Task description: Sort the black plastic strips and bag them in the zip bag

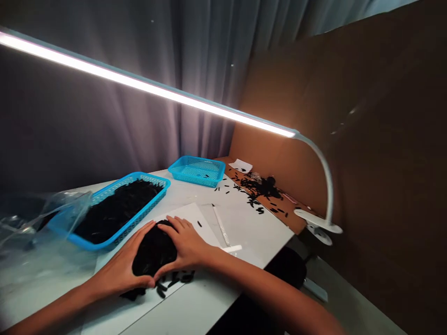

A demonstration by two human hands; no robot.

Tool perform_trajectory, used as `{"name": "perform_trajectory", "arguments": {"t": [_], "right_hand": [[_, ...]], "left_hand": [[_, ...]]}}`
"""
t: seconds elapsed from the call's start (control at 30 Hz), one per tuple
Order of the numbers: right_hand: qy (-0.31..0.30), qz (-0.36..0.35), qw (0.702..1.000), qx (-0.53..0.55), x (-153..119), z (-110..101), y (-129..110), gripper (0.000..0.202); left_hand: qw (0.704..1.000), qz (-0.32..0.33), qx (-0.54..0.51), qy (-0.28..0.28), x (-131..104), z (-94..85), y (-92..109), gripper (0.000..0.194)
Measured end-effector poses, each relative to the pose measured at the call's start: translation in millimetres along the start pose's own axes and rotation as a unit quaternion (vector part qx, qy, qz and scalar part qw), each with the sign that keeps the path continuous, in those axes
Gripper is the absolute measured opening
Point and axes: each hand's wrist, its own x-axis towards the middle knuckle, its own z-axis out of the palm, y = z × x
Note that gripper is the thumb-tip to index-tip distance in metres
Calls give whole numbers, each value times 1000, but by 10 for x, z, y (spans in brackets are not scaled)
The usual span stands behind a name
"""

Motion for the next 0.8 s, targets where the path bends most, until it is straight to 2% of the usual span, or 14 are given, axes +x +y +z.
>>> {"name": "perform_trajectory", "arguments": {"t": [0.1, 0.2, 0.37, 0.53, 0.67, 0.8], "right_hand": [[47, -35, 998, 10, 31, 7, 32, 116], [58, -36, 997, 26, 47, 0, -2, 108], [57, 1, 998, 28, 138, -1, -50, 88], [88, -1, 995, 37, 171, 0, -41, 66], [103, 3, 992, 69, 110, -98, -48, 45], [95, 23, 993, 66, 28, -259, -53, 43]], "left_hand": [[999, 24, 22, 7, -1, 64, -97, 134], [999, 31, 22, 18, 7, 115, -123, 128], [999, 17, 4, 36, 32, 128, -71, 106], [999, -1, -7, 38, 58, 90, -34, 85], [999, -14, -15, 46, 57, 43, -2, 63], [998, -37, -24, 53, 43, -23, 31, 52]]}}
